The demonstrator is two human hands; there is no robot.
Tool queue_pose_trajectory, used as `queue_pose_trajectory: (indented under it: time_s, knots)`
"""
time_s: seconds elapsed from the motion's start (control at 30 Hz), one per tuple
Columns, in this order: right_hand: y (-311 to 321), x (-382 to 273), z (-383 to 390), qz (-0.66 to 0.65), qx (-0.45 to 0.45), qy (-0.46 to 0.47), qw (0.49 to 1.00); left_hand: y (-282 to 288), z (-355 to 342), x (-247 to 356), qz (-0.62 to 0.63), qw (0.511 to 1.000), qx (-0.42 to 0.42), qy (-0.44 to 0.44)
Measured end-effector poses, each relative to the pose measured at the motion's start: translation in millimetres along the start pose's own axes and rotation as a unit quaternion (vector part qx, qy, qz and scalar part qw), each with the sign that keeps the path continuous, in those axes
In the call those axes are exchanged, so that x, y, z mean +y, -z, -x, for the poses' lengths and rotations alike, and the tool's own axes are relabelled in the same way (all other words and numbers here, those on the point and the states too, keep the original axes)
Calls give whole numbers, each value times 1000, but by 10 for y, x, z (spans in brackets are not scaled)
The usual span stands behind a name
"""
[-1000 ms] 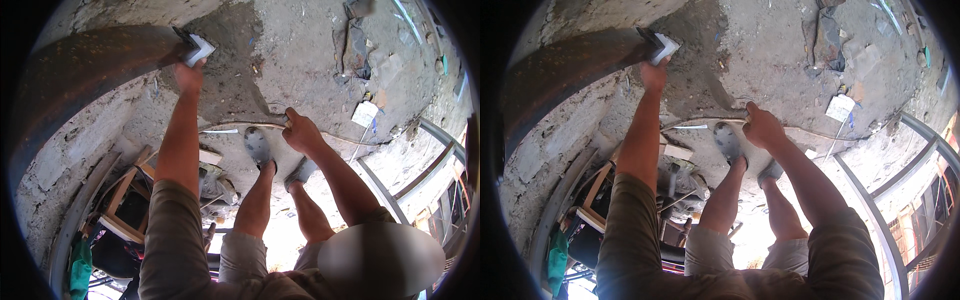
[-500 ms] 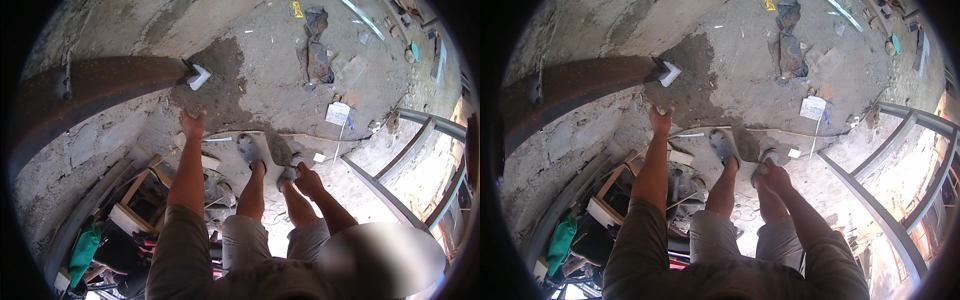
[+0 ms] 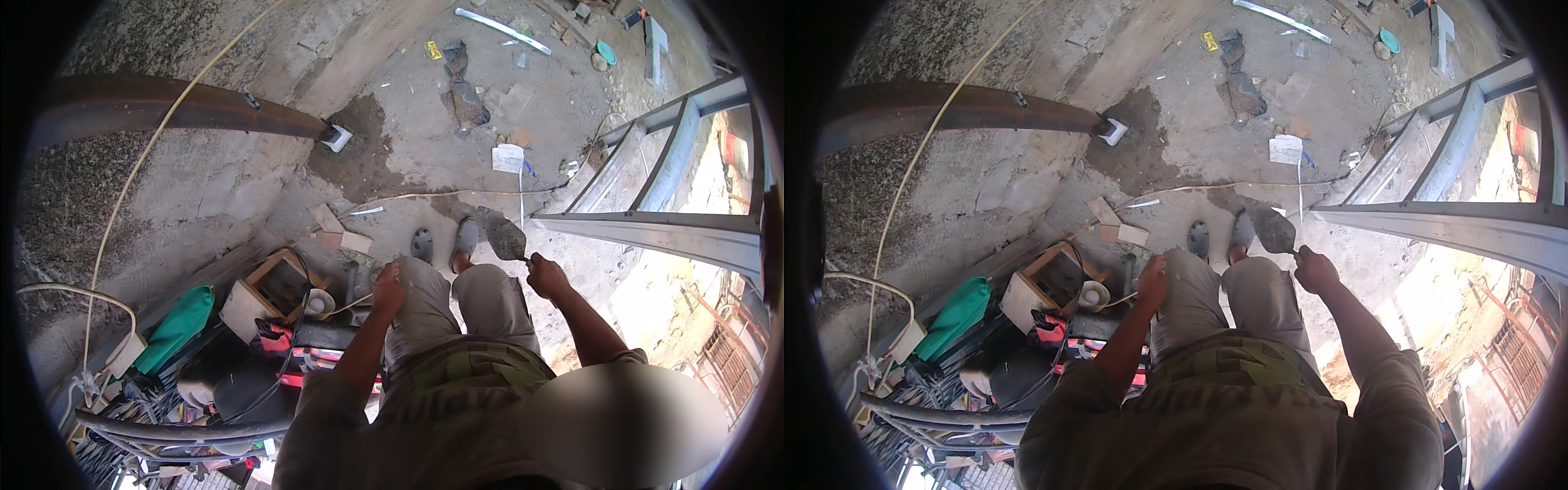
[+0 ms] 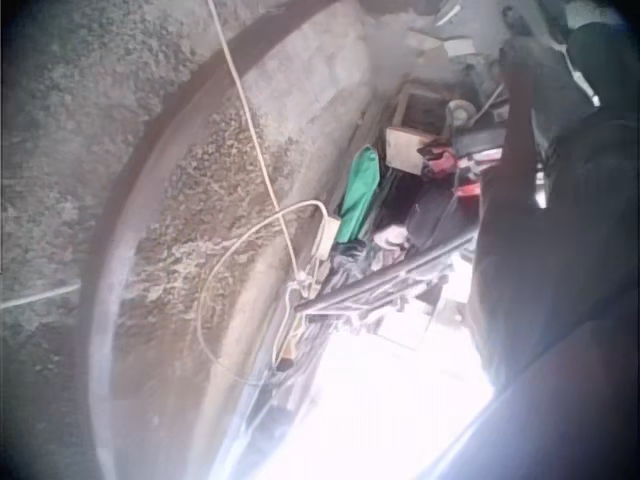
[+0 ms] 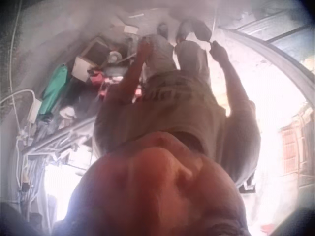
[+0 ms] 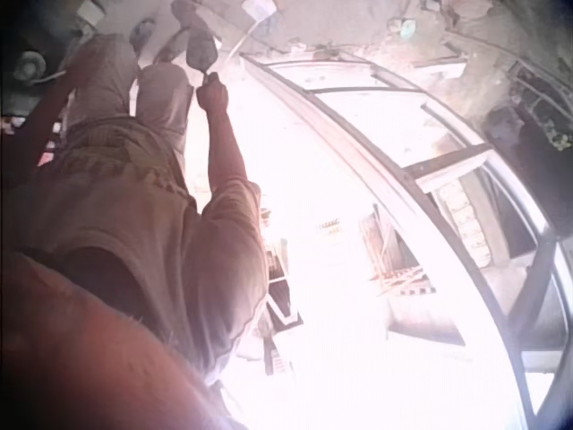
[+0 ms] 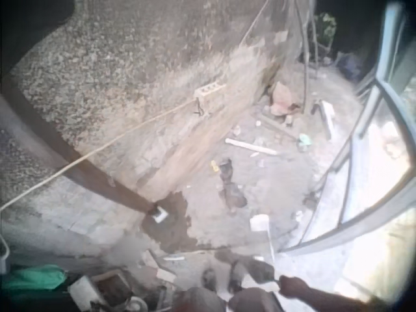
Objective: The person scoops wet cement from a bucket and spreads it on the floor using a trowel. They then place white plastic spacers around a metal column base and continue to apply and smooth the cement mixture around the column and on the surrounding floor area.
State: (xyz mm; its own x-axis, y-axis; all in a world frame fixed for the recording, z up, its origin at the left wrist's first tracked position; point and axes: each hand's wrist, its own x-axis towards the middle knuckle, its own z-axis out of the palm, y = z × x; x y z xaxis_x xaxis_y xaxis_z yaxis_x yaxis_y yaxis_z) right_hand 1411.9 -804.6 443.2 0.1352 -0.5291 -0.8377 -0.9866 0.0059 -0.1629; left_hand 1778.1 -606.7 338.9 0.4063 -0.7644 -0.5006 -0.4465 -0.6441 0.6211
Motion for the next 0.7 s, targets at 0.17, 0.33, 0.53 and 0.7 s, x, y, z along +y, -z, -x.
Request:
queue_pose_trajectory:
  time_s: [0.17,0.33,0.53,0.7]
  knots:
    - [-178,608,819,-46,59,-79,994,455,-105,311,-98,972,16,-211]
    - [-652,975,1782,-213,80,-212,950,1033,-311,758,-213,950,-171,-150]
    - [-2146,1327,2423,-370,170,-283,868,1328,-645,583,-357,838,-272,-311]
    - [-3274,1427,2840,-500,166,-360,770,752,-1165,1196,-388,704,-392,-447]
